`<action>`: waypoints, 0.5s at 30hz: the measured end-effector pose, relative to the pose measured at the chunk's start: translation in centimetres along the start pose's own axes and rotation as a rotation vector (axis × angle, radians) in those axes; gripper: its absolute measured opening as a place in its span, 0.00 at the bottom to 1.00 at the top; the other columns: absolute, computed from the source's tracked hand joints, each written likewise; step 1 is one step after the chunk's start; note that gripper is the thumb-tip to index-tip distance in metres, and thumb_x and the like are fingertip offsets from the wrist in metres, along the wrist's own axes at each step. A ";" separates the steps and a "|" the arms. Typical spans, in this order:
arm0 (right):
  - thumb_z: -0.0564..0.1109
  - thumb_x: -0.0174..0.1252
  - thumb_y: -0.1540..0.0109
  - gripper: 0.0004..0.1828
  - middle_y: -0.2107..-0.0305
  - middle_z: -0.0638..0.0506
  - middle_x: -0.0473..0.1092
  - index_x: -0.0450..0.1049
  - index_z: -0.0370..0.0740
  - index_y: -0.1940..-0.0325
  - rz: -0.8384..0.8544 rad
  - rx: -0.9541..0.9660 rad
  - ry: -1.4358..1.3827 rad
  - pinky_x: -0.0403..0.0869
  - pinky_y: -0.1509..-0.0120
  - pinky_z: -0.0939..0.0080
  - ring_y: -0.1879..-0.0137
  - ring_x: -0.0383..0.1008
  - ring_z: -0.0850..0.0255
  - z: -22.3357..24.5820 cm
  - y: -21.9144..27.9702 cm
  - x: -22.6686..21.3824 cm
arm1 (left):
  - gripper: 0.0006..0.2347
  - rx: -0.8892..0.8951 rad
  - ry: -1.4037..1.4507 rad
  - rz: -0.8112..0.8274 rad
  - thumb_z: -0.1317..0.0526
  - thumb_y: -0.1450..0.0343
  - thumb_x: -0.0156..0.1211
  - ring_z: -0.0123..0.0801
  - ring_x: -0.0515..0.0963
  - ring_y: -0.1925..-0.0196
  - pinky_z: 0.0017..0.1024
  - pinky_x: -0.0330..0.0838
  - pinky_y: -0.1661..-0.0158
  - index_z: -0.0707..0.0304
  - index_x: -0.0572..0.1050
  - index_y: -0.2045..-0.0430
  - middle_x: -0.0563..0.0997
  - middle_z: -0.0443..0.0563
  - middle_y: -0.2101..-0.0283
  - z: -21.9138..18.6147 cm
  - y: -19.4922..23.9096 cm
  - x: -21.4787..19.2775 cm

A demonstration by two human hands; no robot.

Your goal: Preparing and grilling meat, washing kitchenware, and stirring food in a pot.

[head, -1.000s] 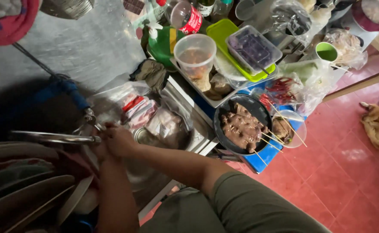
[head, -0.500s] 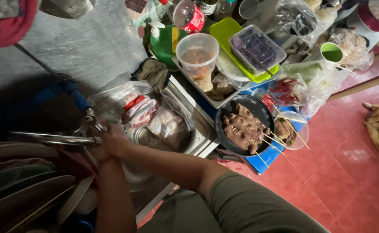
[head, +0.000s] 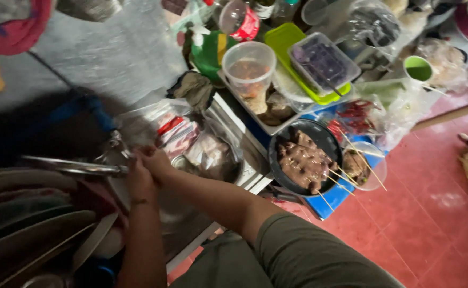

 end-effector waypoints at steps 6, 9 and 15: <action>0.53 0.56 0.40 0.24 0.56 0.34 0.78 0.79 0.37 0.46 -0.140 -0.093 0.386 0.74 0.48 0.48 0.49 0.78 0.42 0.7 0.2 2.2 | 0.22 -0.170 -0.095 -0.050 0.63 0.22 0.42 0.69 0.75 0.46 0.52 0.72 0.50 0.74 0.62 0.31 0.71 0.77 0.39 -1.1 4.1 -0.7; 0.51 0.55 0.38 0.21 0.55 0.34 0.77 0.78 0.37 0.46 -0.062 -0.100 0.375 0.73 0.47 0.47 0.48 0.76 0.43 0.4 -0.6 3.9 | 0.20 -0.366 -0.023 -0.026 0.62 0.21 0.42 0.66 0.76 0.47 0.51 0.72 0.50 0.73 0.63 0.33 0.72 0.75 0.41 -2.1 6.0 -0.6; 0.46 0.52 0.35 0.15 0.54 0.36 0.74 0.76 0.37 0.49 0.167 -0.020 0.448 0.71 0.43 0.47 0.45 0.73 0.44 -1.2 -0.2 4.0 | 0.18 -0.461 0.116 -0.065 0.61 0.21 0.43 0.61 0.77 0.49 0.48 0.72 0.52 0.70 0.66 0.38 0.75 0.71 0.44 0.3 4.5 0.0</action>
Point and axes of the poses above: each hand's wrist, its own y-axis away from the middle knuckle, its own x-axis out of the palm, z = x × y, the point moved 8 cm from there along -y, towards the middle knuckle
